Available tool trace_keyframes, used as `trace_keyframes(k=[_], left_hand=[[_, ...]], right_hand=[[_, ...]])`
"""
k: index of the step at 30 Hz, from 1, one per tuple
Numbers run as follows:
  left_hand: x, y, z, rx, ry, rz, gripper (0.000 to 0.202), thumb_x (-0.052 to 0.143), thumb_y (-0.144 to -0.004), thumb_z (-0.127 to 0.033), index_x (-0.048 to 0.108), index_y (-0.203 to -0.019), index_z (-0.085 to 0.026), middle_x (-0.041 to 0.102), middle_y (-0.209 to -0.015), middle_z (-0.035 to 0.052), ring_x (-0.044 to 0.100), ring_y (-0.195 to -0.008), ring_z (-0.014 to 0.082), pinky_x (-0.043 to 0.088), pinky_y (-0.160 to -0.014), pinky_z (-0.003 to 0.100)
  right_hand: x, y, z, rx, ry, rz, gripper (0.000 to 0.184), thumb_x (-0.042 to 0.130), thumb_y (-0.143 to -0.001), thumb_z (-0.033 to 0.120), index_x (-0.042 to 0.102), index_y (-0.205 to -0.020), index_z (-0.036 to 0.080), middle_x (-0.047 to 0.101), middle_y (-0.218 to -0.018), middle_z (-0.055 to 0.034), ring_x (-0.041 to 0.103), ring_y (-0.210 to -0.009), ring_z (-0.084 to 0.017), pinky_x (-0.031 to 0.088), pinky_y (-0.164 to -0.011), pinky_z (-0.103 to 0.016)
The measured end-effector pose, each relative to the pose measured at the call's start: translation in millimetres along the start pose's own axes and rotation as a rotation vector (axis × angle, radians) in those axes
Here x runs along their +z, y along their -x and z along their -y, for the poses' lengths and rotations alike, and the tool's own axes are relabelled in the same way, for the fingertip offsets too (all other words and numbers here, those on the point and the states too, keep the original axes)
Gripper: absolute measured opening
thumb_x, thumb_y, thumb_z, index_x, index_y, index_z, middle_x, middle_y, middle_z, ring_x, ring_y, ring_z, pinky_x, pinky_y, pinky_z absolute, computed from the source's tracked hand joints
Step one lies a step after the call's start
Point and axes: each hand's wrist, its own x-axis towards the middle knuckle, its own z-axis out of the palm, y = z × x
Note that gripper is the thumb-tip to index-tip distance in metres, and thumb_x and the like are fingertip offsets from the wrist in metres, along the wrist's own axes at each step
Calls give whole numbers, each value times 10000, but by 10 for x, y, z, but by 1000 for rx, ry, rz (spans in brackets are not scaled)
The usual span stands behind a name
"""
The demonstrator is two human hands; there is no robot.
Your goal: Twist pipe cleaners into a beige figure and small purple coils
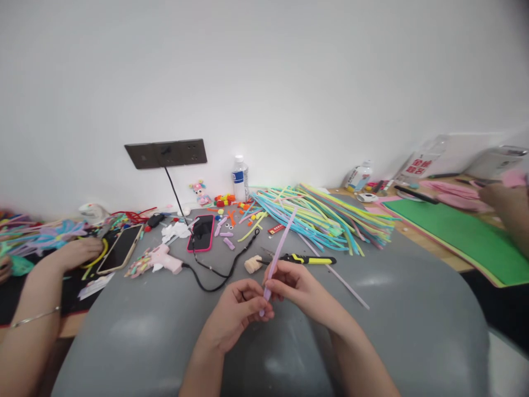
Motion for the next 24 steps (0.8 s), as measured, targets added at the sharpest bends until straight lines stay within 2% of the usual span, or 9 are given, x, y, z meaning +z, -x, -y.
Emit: trace_keyframes(k=[5, 11, 16, 20, 24], left_hand=[[-23, -26, 27, -66, 4, -7, 398, 958, -485, -338, 702, -691, -114, 688, -559, 19, 649, -517, 107, 499, -548, 192], [-3, -45, 50, -30, 61, -52, 384, 955, -503, -331, 711, -697, -107, 688, -588, 22, 650, -545, 102, 503, -555, 182], [24, -60, 63, -4, 114, -79, 390, 951, -516, -338, 704, -712, -108, 659, -574, 4, 630, -537, 93, 508, -553, 181], [38, -59, 72, -17, 115, -49, 376, 943, -538, -342, 694, -706, -116, 661, -591, 6, 644, -553, 105, 530, -569, 198], [64, -53, 58, -9, 141, -85, 383, 944, -531, -352, 704, -721, -122, 645, -587, -10, 635, -553, 95, 523, -558, 184]], right_hand=[[2, -21, 4, 6, 18, -38, 290, 753, -798, 421, 607, -788, 170, 587, -696, 28, 543, -616, -109, 439, -591, -223], [0, 5, 12, 3, 80, -85, 272, 695, -849, 432, 626, -848, 169, 663, -748, -22, 624, -686, -153, 484, -628, -248], [36, 38, 36, -82, 159, -142, 235, 682, -864, 402, 648, -830, 172, 675, -795, -34, 653, -740, -171, 513, -671, -256], [51, 37, 12, -107, 237, -181, 185, 666, -880, 355, 657, -838, 175, 686, -759, -26, 647, -692, -161, 512, -660, -253], [53, 35, -30, -146, 253, -194, 149, 656, -887, 317, 653, -835, 177, 679, -773, -28, 647, -700, -162, 514, -654, -248]])
